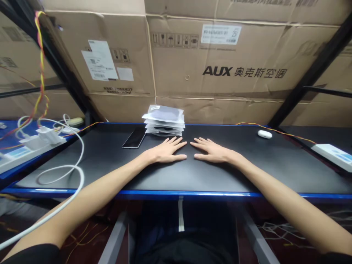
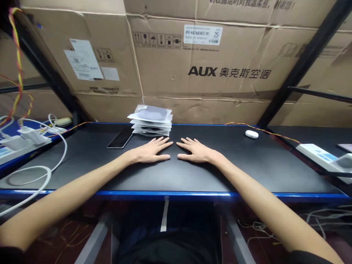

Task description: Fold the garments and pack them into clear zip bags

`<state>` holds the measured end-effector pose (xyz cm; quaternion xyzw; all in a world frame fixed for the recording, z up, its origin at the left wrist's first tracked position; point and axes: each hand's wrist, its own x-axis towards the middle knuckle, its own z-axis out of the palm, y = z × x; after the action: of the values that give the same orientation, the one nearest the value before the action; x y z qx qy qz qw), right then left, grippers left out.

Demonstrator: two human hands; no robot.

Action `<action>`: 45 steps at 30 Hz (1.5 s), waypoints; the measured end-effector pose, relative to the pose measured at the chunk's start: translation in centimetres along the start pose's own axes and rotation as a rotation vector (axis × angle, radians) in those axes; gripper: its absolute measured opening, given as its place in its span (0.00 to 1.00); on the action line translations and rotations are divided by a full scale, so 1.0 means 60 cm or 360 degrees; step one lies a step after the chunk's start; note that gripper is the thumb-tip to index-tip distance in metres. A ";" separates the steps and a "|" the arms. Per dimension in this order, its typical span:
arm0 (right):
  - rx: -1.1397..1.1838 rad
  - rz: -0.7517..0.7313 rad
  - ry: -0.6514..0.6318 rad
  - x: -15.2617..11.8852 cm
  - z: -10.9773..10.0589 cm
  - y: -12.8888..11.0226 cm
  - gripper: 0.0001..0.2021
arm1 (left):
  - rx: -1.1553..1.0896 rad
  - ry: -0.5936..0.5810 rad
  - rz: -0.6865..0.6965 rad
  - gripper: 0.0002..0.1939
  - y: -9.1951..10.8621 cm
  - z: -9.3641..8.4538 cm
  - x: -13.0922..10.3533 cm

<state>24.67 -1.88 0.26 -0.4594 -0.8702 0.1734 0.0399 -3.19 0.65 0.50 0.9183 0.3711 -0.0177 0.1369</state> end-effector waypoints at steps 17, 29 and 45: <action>0.0025 -0.0019 0.0020 0.001 0.003 0.006 0.44 | -0.0001 -0.0020 -0.0017 0.46 0.004 -0.003 -0.001; 0.0025 -0.0007 0.0016 0.001 0.002 0.005 0.44 | -0.0007 -0.0009 -0.0014 0.46 0.005 -0.003 -0.002; 0.0028 -0.0016 0.0020 0.001 0.002 0.005 0.43 | -0.0004 -0.0011 -0.0021 0.46 0.004 -0.003 -0.001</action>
<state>24.84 -1.75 0.04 -0.4558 -0.8707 0.1779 0.0504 -3.06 0.51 0.75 0.9156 0.3766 -0.0212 0.1390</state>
